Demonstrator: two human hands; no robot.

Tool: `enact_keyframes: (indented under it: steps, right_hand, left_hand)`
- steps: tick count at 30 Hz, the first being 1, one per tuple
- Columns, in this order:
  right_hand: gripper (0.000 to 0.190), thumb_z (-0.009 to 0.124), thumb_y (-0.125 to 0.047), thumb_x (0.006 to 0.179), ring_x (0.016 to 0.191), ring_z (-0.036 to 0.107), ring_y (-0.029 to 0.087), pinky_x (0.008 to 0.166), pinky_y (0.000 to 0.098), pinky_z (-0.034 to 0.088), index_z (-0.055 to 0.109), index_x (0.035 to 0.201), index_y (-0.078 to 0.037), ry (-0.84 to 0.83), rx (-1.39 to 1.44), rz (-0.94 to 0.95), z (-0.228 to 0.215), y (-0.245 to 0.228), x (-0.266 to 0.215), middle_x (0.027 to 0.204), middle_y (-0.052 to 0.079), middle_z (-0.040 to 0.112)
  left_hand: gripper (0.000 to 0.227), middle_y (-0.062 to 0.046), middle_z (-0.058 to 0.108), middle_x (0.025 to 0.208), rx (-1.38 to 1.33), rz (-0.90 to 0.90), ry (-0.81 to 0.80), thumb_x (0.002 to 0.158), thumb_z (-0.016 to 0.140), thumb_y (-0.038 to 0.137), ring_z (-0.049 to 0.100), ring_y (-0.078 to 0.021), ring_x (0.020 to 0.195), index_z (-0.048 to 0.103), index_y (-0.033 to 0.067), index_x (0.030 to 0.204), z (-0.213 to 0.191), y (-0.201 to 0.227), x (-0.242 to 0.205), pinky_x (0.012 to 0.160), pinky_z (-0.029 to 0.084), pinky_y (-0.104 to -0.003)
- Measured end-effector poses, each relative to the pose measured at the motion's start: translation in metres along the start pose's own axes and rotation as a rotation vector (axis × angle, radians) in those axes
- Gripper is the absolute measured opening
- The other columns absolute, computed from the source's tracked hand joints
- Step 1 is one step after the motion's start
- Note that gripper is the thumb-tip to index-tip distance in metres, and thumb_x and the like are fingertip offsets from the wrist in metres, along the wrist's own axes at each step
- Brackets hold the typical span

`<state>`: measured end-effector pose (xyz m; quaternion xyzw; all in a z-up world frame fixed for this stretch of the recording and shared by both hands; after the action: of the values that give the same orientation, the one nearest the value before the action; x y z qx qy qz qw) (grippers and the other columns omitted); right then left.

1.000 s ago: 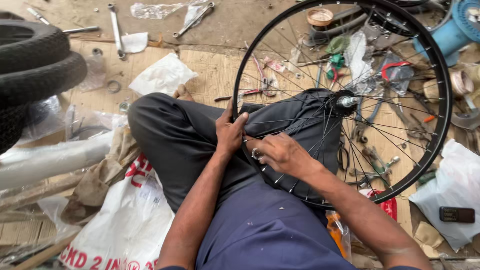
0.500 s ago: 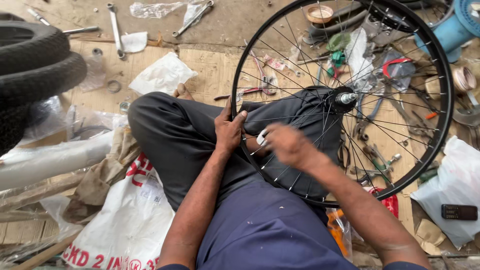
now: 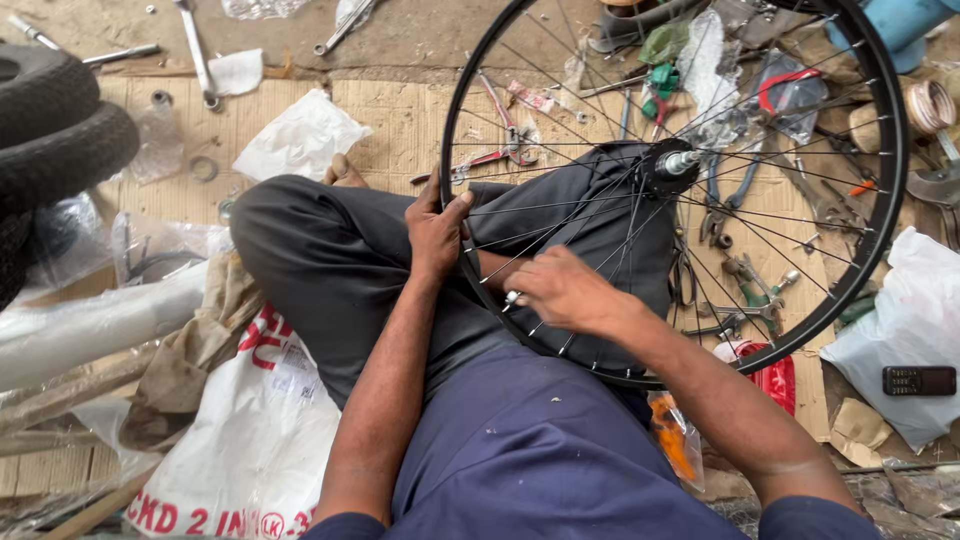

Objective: The person sits on the floor and uses a spoke wrench to tighten the nipples on a bicycle wheel. They rotate the wheel and adjust multiple spokes to true the rim.

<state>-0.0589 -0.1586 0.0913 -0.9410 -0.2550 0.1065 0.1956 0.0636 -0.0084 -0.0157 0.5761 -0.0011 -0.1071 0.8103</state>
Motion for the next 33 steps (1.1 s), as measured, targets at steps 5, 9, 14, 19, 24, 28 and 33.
enact_keyframes:
  steps: [5,9,14,19,24,28,33]
  right_hand:
    - [0.017,0.075,-0.023,0.087,0.093,0.065,0.022,0.087,0.0417,0.046,0.07,0.101,-0.016,0.011,0.172,-0.199,-0.01,-0.003,0.002,0.096,0.001,0.069]
    - [0.032,0.079,-0.03,0.079,0.093,0.063,0.027,0.084,0.0416,0.048,0.068,0.103,-0.012,0.004,0.156,-0.095,-0.005,0.004,-0.006,0.101,0.007,0.068]
    - [0.023,0.073,-0.016,0.085,0.096,0.067,0.026,0.089,0.0456,0.045,0.068,0.107,-0.016,-0.191,-0.332,0.1,0.037,-0.003,0.011,0.099,0.006,0.071]
    - [0.038,0.083,-0.025,0.07,0.096,0.065,0.03,0.085,0.0459,0.042,0.065,0.098,-0.008,-0.288,-0.1,0.136,0.016,-0.006,0.014,0.094,0.011,0.07]
    - [0.029,0.082,-0.009,0.068,0.093,0.064,0.031,0.087,0.0438,0.047,0.063,0.089,-0.005,0.151,0.115,-0.167,-0.024,-0.028,-0.006,0.099,0.012,0.068]
    - [0.026,0.079,-0.004,0.07,0.1,0.066,0.032,0.092,0.0446,0.05,0.065,0.093,-0.005,0.315,0.181,-0.27,-0.032,-0.028,-0.014,0.105,0.013,0.067]
    - [0.018,0.073,0.001,0.073,0.101,0.067,0.032,0.087,0.043,0.054,0.066,0.089,-0.004,0.213,0.131,-0.292,-0.014,-0.008,-0.021,0.106,0.012,0.069]
  left_hand:
    - [0.061,0.004,0.06,0.074,-0.017,0.065,-0.011,0.093,0.073,0.005,0.05,-0.0047,0.053,0.054,0.0068,0.15,0.005,0.016,0.001,0.047,0.043,-0.023]
    - [0.06,0.004,0.06,0.073,-0.012,0.054,-0.008,0.094,0.072,0.005,0.051,-0.0045,0.053,0.054,0.0054,0.151,0.004,0.011,-0.001,0.048,0.044,-0.023]
    - [0.06,0.004,0.059,0.071,0.027,0.084,-0.003,0.095,0.072,0.005,0.05,-0.0042,0.052,0.052,0.0057,0.152,0.006,0.018,-0.007,0.047,0.044,-0.023]
    - [0.06,0.004,0.058,0.073,0.036,0.132,0.001,0.096,0.072,0.007,0.05,-0.0038,0.054,0.052,0.0059,0.152,0.007,0.022,-0.008,0.048,0.043,-0.023]
    - [0.059,0.004,0.06,0.074,0.096,0.137,0.009,0.096,0.072,0.007,0.051,-0.0035,0.055,0.053,0.0056,0.152,0.005,0.022,-0.013,0.048,0.044,-0.023]
    - [0.061,0.004,0.059,0.078,-0.025,0.12,-0.009,0.095,0.07,0.006,0.05,-0.004,0.053,0.051,0.0057,0.153,0.012,0.03,-0.014,0.047,0.044,-0.023]
    - [0.062,0.003,0.058,0.079,0.028,0.11,-0.006,0.097,0.069,0.007,0.051,-0.004,0.057,0.046,0.0051,0.156,0.01,0.021,-0.024,0.05,0.044,-0.022]
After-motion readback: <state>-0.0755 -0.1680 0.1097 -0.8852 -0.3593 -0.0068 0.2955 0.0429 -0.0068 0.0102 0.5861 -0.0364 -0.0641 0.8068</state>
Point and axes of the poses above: each hand's wrist, its own x-axis towards the middle knuckle, its own z-axis out of the palm, y = z × x, the point moved 5 cm from there along x, towards the middle knuckle
